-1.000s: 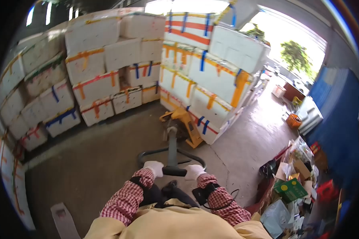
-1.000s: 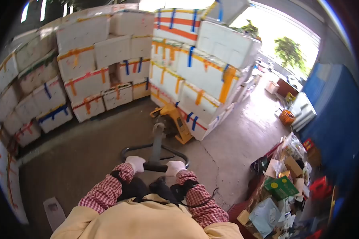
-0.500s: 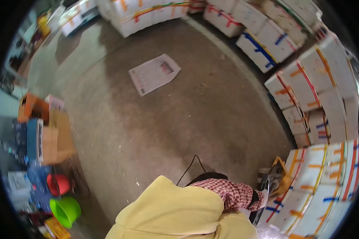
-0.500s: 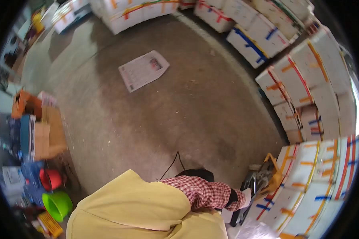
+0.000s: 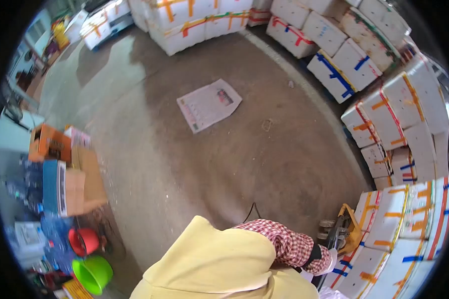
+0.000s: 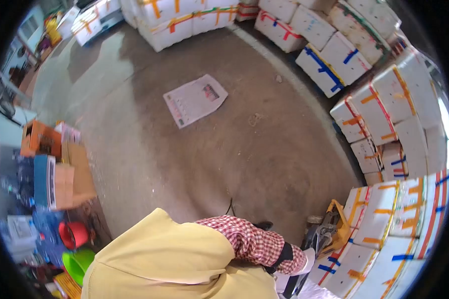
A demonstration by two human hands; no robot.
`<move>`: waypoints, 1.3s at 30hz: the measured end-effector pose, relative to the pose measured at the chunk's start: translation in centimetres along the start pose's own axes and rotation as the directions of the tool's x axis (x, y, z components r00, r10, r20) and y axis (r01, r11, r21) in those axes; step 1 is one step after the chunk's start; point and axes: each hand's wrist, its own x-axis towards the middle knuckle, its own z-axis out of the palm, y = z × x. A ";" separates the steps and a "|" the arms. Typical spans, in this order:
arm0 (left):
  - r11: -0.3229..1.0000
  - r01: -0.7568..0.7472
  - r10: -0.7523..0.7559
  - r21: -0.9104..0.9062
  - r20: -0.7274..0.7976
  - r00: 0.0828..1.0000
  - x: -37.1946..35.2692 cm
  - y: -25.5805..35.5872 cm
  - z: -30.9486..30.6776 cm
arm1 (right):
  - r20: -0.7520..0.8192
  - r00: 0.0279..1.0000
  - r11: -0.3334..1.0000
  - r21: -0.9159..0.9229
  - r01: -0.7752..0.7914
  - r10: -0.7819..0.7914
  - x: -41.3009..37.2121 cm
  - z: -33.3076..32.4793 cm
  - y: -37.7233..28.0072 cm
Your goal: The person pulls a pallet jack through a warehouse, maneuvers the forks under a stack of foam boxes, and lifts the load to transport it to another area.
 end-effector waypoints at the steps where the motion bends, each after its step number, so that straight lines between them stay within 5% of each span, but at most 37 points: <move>1: 1.000 0.012 -0.012 -0.003 0.023 1.000 -2.2 -0.3 -0.7 | 0.000 1.000 1.000 0.015 -0.017 0.017 -1.6 0.2 -1.1; 11: 0.977 0.131 -0.089 -0.166 0.242 0.966 -19.9 -6.0 -14.6 | 0.017 0.991 0.991 0.009 -0.131 0.131 -12.6 -0.3 -13.7; 14: 0.991 0.056 -0.026 -0.124 0.235 0.972 -22.9 -8.3 -17.0 | -0.052 0.985 0.986 -0.003 -0.166 0.166 -14.7 -1.8 -20.3; 15: 0.995 0.015 0.002 -0.096 0.177 0.984 -23.8 -9.2 -17.0 | -0.126 0.990 0.998 0.000 -0.058 0.058 -14.9 -0.7 -20.3; 25: 0.975 -0.223 0.218 -0.025 0.344 0.914 -34.0 -20.6 -29.4 | -0.015 0.956 0.937 0.202 -0.285 0.294 -16.5 -2.0 -40.8; 32: 0.939 -0.340 0.333 -0.047 0.360 0.872 -38.0 -30.1 -36.1 | -0.076 0.954 0.880 0.413 -0.235 0.291 -14.6 -3.2 -52.9; 33: 0.935 -0.353 0.336 -0.019 0.354 0.873 -38.4 -25.7 -35.3 | -0.112 0.956 0.871 0.452 -0.192 0.270 -18.2 -2.2 -50.0; 35: 0.914 -0.405 0.353 0.025 0.444 0.823 -38.4 -26.0 -38.3 | -0.148 0.957 0.855 0.497 -0.146 0.249 -18.1 -2.5 -52.1; 39: 0.852 -0.521 0.449 0.052 0.439 0.778 -39.8 -35.5 -39.4 | -0.267 0.913 0.846 0.515 -0.136 0.309 -13.6 0.1 -60.3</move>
